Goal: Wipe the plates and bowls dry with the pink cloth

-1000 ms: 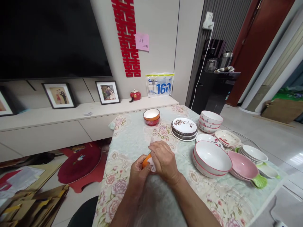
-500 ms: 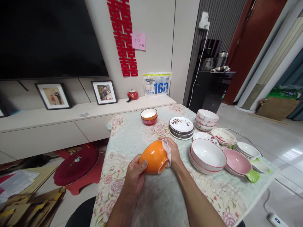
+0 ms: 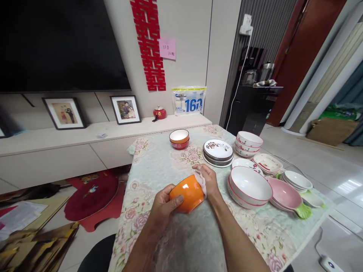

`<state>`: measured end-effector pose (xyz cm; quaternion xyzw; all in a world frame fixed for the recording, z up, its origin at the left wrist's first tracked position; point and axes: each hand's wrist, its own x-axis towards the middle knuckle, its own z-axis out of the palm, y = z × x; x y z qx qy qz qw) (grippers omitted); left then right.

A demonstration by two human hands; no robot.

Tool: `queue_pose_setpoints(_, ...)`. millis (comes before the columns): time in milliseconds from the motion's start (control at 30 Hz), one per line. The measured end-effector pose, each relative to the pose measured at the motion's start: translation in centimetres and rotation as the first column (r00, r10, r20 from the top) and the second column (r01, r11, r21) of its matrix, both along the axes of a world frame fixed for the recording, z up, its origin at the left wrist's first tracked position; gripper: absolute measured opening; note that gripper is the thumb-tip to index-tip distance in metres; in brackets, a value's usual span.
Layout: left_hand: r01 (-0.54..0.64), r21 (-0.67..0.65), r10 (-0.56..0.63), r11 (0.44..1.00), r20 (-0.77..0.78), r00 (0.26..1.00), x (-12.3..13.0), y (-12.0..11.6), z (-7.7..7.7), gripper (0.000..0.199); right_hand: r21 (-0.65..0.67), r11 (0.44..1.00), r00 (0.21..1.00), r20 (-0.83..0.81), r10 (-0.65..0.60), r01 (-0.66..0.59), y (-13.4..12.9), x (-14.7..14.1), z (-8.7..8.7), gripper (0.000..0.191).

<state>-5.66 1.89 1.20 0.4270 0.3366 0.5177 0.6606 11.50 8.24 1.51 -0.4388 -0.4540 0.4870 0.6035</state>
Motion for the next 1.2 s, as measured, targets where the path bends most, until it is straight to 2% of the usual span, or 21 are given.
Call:
queue_pose_setpoints(100, -0.058, 0.017, 0.059, 0.998, -0.053, 0.997, 0.3, 0.2, -0.6, 0.041, 0.141, 0.989, 0.977, 0.201, -0.065, 0.037, -0.5, -0.4, 0.1, 0.032)
queue_pose_setpoints(167, -0.101, 0.042, 0.105, 0.994, -0.100, 0.989, 0.5, 0.3, -0.5, 0.039, 0.300, 0.954, 0.922, 0.362, -0.139, 0.026, -1.0, -0.8, 0.4, 0.028)
queue_pose_setpoints(300, -0.166, 0.071, 0.175, 0.984, -0.158, 0.972, 0.8, 0.3, 0.5, 0.032, 0.592, 0.793, 0.782, 0.558, -0.277, -0.141, -2.5, -2.1, 1.4, 0.025)
queue_pose_setpoints(367, -0.176, 0.071, 0.185, 0.982, -0.148, 0.971, 0.9, 0.3, 1.0, 0.028, 0.654, 0.716, 0.738, 0.605, -0.300, -0.244, -3.0, -2.6, 1.9, 0.027)
queue_pose_setpoints(433, -0.187, 0.079, 0.197, 0.979, -0.154, 0.968, 1.0, 0.2, 1.3, 0.026, 0.667, 0.687, 0.721, 0.624, -0.301, -0.290, -3.1, -2.8, 2.2, 0.028)
queue_pose_setpoints(500, -0.194, 0.092, 0.208, 0.977, -0.178, 0.962, 1.0, 0.2, 1.3, 0.025, 0.650, 0.721, 0.740, 0.603, -0.296, -0.241, -2.9, -2.7, 2.1, 0.026)
queue_pose_setpoints(567, -0.182, 0.090, 0.197, 0.979, -0.192, 0.962, 1.1, 0.0, 1.0, 0.026, 0.584, 0.804, 0.797, 0.537, -0.276, -0.114, -2.3, -2.4, 1.8, 0.024)
queue_pose_setpoints(667, -0.148, 0.050, 0.153, 0.988, -0.143, 0.978, 1.1, -0.2, 0.5, 0.029, 0.335, 0.940, 0.929, 0.322, -0.182, 0.068, -1.2, -1.8, 0.9, 0.028)
queue_pose_setpoints(700, -0.147, 0.040, 0.151, 0.988, -0.113, 0.982, 1.2, -0.3, 0.4, 0.030, 0.238, 0.966, 0.958, 0.240, -0.156, 0.097, -0.8, -1.6, 0.5, 0.030)
queue_pose_setpoints(767, -0.160, 0.035, 0.162, 0.986, -0.056, 0.985, 1.2, -0.3, 0.2, 0.032, 0.112, 0.986, 0.980, 0.139, -0.141, 0.126, -0.2, -1.3, -0.1, 0.032)
queue_pose_setpoints(833, -0.177, 0.033, 0.178, 0.984, -0.023, 0.984, 1.2, -0.3, 0.0, 0.033, 0.098, 0.982, 0.972, 0.156, -0.177, 0.163, 0.2, -1.0, -0.5, 0.032)
queue_pose_setpoints(933, -0.194, 0.022, 0.195, 0.981, -0.021, 0.981, 1.2, -0.2, -0.1, 0.034, 0.149, 0.964, 0.941, 0.228, -0.248, 0.218, 0.0, -1.0, -0.7, 0.031)
queue_pose_setpoints(1033, -0.202, 0.003, 0.202, 0.979, -0.037, 0.979, 1.3, -0.1, 0.1, 0.034, 0.336, 0.905, 0.858, 0.349, -0.377, 0.261, -0.9, -1.6, -0.1, 0.024)
queue_pose_setpoints(1133, -0.235, -0.002, 0.235, 0.972, -0.056, 0.970, 1.5, 0.0, 0.4, 0.033, 0.604, 0.782, 0.732, 0.462, -0.500, 0.152, -2.4, -2.7, 0.7, 0.017)
queue_pose_setpoints(1200, -0.257, 0.005, 0.257, 0.966, -0.067, 0.964, 1.5, 0.1, 0.6, 0.033, 0.673, 0.738, 0.705, 0.501, -0.503, 0.048, -3.1, -3.3, 1.1, 0.017)
